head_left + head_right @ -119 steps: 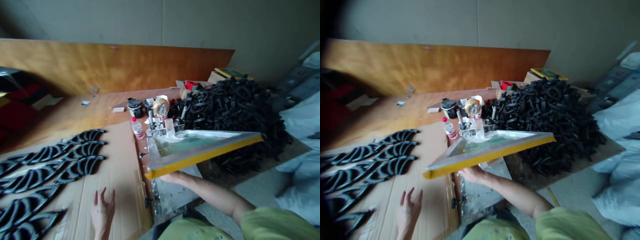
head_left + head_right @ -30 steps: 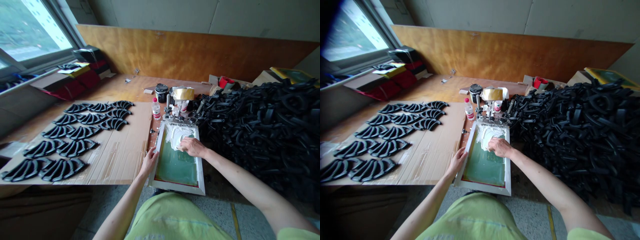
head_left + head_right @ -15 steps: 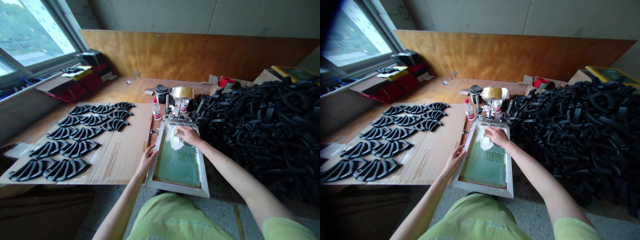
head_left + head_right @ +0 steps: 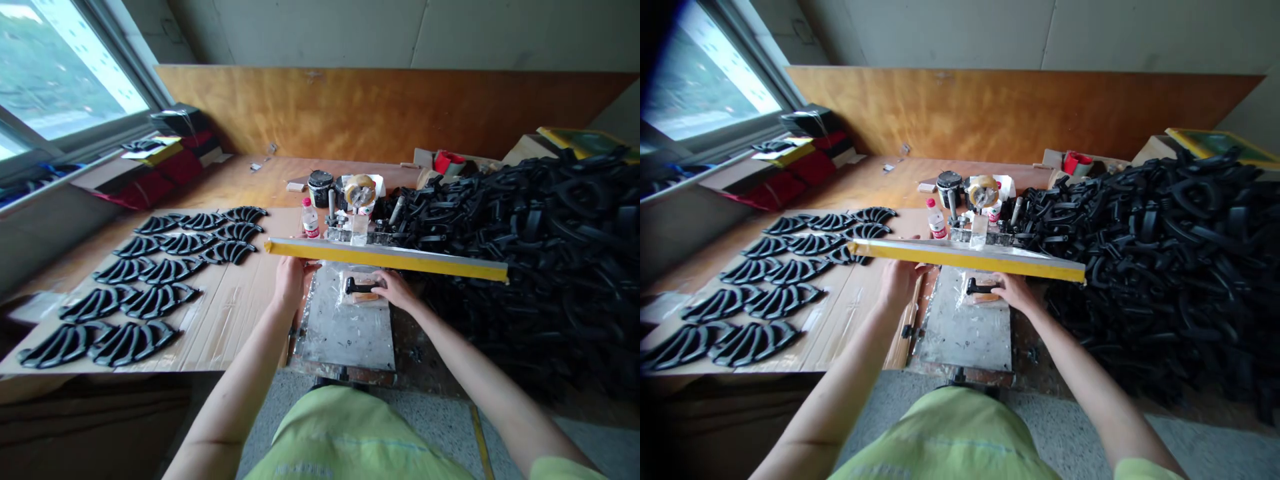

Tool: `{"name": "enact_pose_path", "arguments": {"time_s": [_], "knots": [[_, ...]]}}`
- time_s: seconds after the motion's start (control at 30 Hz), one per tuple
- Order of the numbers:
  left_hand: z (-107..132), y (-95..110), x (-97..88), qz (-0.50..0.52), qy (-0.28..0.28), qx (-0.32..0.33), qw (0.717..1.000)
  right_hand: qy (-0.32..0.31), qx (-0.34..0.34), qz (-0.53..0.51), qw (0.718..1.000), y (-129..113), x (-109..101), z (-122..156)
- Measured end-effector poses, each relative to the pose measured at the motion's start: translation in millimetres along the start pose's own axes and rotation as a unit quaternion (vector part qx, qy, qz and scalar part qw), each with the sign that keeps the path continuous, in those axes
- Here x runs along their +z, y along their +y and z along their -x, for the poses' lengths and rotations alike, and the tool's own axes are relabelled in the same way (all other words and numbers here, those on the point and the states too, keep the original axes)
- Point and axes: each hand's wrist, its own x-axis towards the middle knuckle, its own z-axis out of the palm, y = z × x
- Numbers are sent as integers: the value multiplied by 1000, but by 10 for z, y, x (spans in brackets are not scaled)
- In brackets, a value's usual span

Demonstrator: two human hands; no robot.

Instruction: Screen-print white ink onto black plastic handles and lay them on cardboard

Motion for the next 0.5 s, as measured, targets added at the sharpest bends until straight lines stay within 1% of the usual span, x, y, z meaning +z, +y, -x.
{"name": "enact_pose_path", "arguments": {"time_s": [0.03, 0.07, 0.1, 0.13, 0.17, 0.2, 0.23, 0.27, 0.3, 0.33, 0.37, 0.4, 0.43, 0.47, 0.5], "knots": [[80, -124, -9, -3, 3, -26, 1000, -20, -32, 19, 999, -117, 86, 45], [191, -272, -21, -16, -10, -76, 997, -23, -50, 39, 998, -254, 153, 92], [324, -434, -35, -33, -34, -144, 988, -11, -55, 55, 997, -404, 206, 146], [466, -599, -51, -55, -70, -223, 971, 7, -56, 65, 996, -560, 248, 211], [603, -754, -72, -65, -95, -287, 951, 21, -66, 68, 995, -711, 286, 283], [719, -889, -105, -62, -105, -329, 936, 27, -91, 66, 993, -843, 318, 357], [802, -995, -159, -59, -102, -356, 927, 16, -132, 60, 989, -939, 341, 428], [843, -1069, -242, -60, -89, -367, 924, -3, -173, 52, 984, -983, 349, 488], [838, -1111, -362, -74, -68, -367, 925, -22, -199, 46, 979, -961, 333, 531], [791, -1126, -522, -106, -41, -357, 927, -34, -199, 50, 978, -868, 287, 557], [713, -1120, -719, -154, -15, -342, 927, -34, -169, 67, 983, -706, 212, 566], [616, -1101, -945, -216, 14, -319, 923, -24, -105, 97, 989, -487, 113, 562], [516, -1076, -1186, -283, 40, -288, 914, -14, -25, 148, 989, -231, 1, 550], [425, -1053, -1426, -344, 41, -272, 898, -7, 66, 204, 977, 38, -111, 536], [353, -1036, -1650, -412, 40, -257, 873, -25, 147, 249, 957, 297, -212, 524]]}}
